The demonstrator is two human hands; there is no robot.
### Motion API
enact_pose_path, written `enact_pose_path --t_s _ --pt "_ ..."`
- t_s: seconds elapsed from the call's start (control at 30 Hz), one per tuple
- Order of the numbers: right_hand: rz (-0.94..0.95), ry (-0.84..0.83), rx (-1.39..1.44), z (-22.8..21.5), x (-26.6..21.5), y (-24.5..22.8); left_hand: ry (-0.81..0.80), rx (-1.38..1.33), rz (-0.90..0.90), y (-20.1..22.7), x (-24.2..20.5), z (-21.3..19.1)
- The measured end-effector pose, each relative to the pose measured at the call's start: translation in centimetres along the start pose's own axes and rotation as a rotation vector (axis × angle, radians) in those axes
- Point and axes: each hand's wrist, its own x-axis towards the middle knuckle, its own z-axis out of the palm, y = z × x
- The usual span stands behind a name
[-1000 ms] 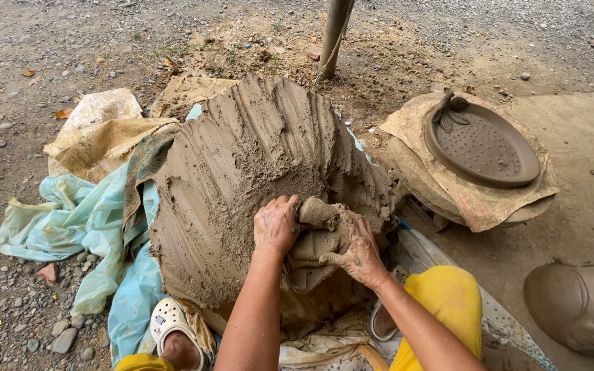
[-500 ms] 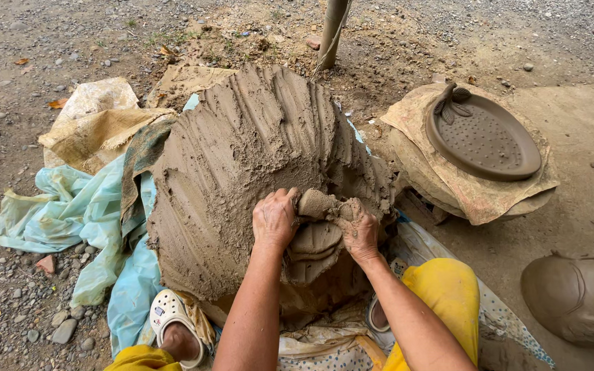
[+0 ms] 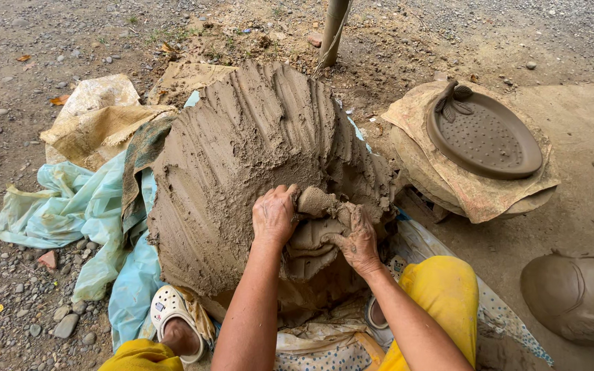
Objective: The person sits on the ground and uses their hands to pull, press, and shape a large mound of wet clay to form a central structure.
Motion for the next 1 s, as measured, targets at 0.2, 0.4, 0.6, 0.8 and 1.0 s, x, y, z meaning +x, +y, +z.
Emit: enact_pose_path --t_s 0.2,0.4,0.6,0.8,1.0 --pt "0.097 0.075 0.245 0.4 1.9 0.2 -0.311 0.014 -0.029 2.5 -1.8 -3.6" --pt "0.212 0.064 0.589 2.2 1.2 4.6 0.357 0.043 0.115 3.6 -8.5 -0.1" --pt "0.292 -0.255 -0.029 0.9 -1.0 6.8 0.207 0.095 0.126 0.7 -5.4 2.6" --pt "-0.083 0.099 0.030 -1.1 -3.4 0.1 0.112 0.136 0.094 -0.3 -1.7 1.7" --pt "-0.005 0.215 0.054 2.9 -3.6 2.0 0.131 0.065 0.088 0.1 -1.5 0.8"
